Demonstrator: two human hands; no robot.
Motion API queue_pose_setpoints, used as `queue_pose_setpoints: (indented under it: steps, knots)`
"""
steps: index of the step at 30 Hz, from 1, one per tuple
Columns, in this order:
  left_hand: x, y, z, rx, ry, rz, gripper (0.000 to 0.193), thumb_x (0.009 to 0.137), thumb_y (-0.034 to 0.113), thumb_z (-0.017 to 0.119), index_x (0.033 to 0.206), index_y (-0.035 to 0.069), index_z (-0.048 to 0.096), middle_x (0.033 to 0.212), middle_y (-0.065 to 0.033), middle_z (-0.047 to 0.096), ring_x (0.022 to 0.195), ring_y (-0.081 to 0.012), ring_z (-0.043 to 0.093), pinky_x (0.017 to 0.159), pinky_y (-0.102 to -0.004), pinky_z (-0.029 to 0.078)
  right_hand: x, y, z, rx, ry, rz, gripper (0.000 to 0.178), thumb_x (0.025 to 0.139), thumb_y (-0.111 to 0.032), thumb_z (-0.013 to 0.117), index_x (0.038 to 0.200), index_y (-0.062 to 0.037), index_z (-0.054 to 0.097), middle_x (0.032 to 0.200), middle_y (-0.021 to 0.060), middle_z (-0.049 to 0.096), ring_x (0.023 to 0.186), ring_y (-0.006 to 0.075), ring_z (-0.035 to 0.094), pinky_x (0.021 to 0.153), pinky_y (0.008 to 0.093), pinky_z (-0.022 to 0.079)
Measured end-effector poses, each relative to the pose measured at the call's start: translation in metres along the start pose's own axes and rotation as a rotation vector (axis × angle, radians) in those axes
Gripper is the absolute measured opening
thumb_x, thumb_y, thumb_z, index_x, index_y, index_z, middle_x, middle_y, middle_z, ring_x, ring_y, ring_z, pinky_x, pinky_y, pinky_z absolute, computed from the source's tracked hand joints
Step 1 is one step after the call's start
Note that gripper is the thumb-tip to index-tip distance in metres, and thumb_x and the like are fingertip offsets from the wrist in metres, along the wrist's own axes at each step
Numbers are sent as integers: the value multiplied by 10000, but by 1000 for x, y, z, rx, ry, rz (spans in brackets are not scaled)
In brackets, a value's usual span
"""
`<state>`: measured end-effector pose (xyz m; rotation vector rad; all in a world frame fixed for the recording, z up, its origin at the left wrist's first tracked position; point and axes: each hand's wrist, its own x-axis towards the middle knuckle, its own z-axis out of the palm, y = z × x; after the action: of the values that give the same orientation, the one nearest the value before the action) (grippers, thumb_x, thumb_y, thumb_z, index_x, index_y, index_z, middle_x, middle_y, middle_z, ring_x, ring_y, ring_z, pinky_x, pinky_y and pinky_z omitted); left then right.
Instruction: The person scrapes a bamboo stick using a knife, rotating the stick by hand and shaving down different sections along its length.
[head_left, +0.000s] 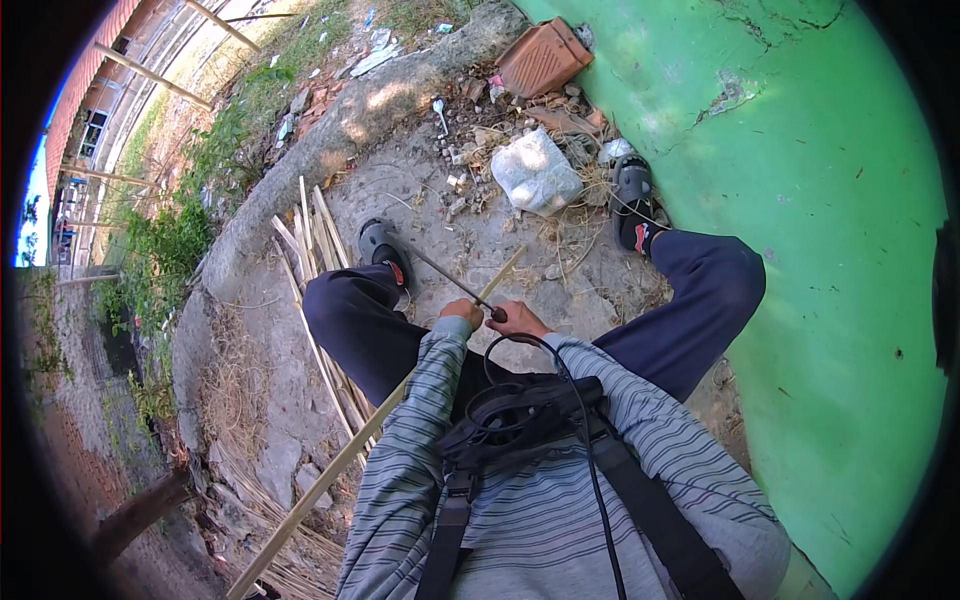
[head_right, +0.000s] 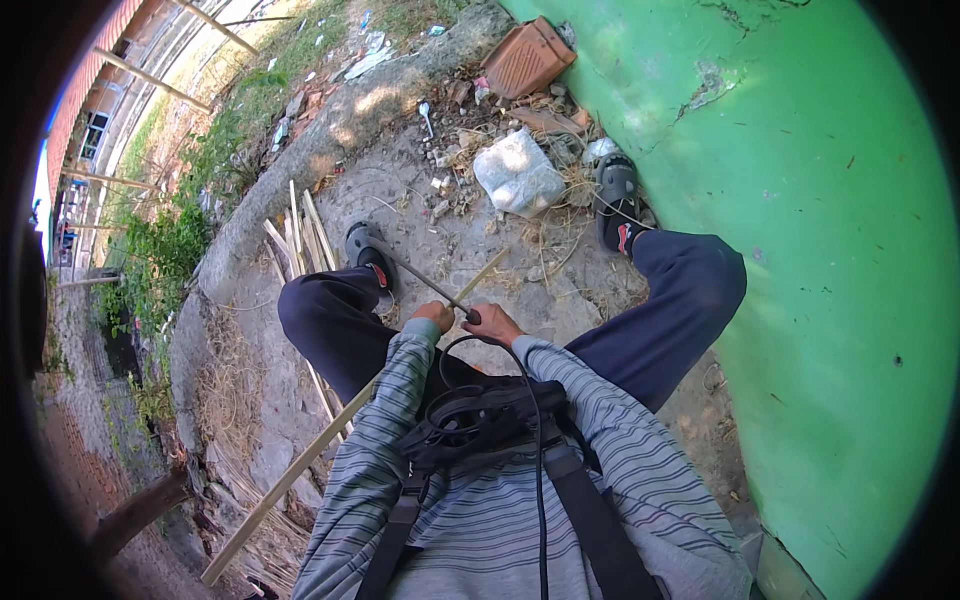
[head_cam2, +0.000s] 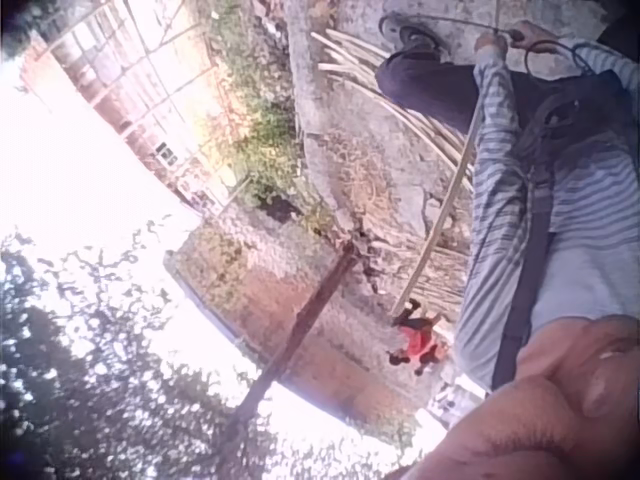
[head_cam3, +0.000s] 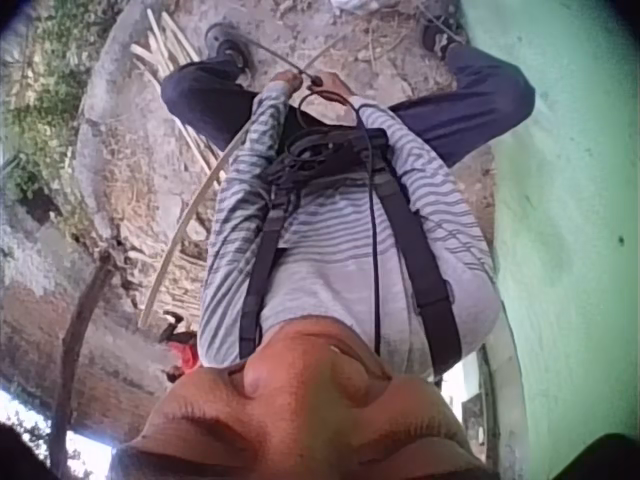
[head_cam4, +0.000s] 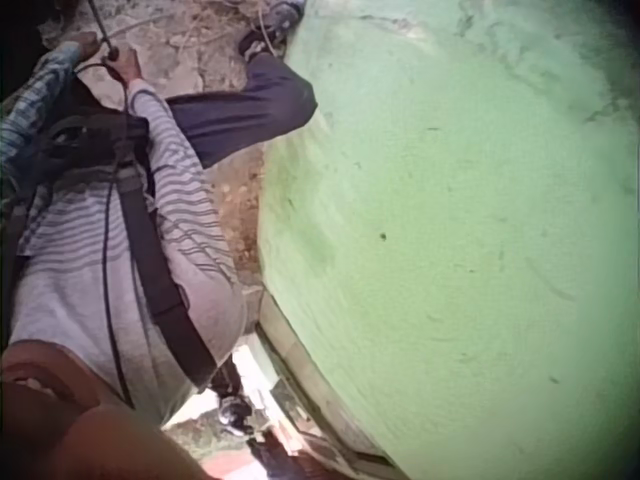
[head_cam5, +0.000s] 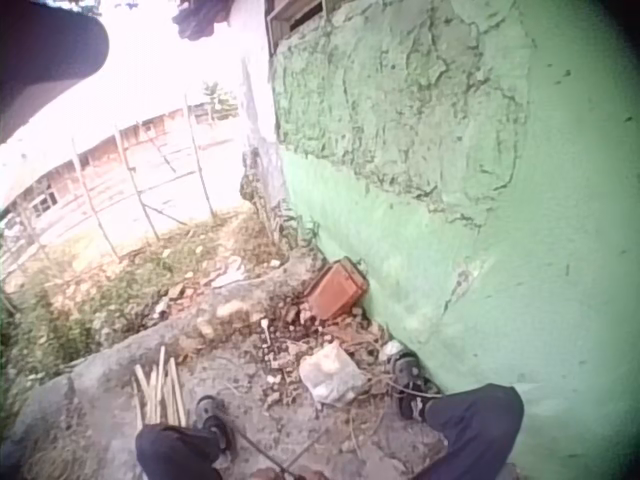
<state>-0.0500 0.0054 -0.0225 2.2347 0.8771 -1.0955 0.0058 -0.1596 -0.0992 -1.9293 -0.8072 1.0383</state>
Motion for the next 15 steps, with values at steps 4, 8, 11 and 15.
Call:
queue_pose_setpoints:
  steps: [4, 8, 11, 15]
  knots:
    - [-8, 5, 5, 40, 64, -73, 481, 896, 367, 578, 1234, 39, 680, 1256, -233, 664, 1183, -388, 637, 1029, -453, 495, 0, 21, -2, 37, 63, 44, 388, 810, -363, 732, 842, 15, 655, 747, 212, 643, 710, 355, 638, 684, 448, 494]
    - [-7, 8, 3, 28, 42, -82, 486, 898, 365, 581, 1250, 43, 671, 1278, -226, 656, 1194, -384, 632, 1029, -453, 496, 2, 26, -2, 10, 83, 75, 397, 808, -370, 741, 816, 16, 650, 722, 192, 638, 663, 302, 617, 659, 430, 486]
    - [-6, 5, 3, 14, 35, -52, 479, 920, 329, 543, 1260, 5, 640, 1274, -279, 635, 1189, -445, 612, 1013, -488, 491, 1, 10, 3, 50, 31, 55, 388, 808, -362, 726, 836, 18, 655, 752, 217, 648, 694, 341, 633, 683, 445, 494]
    - [-5, 1, 3, 79, -1, -42, 474, 902, 327, 582, 1267, 31, 646, 1302, -232, 638, 1204, -397, 620, 1019, -464, 498, 0, 2, 3, 18, -34, 39, 378, 799, -352, 715, 866, 16, 665, 799, 235, 672, 759, 383, 665, 725, 457, 508]
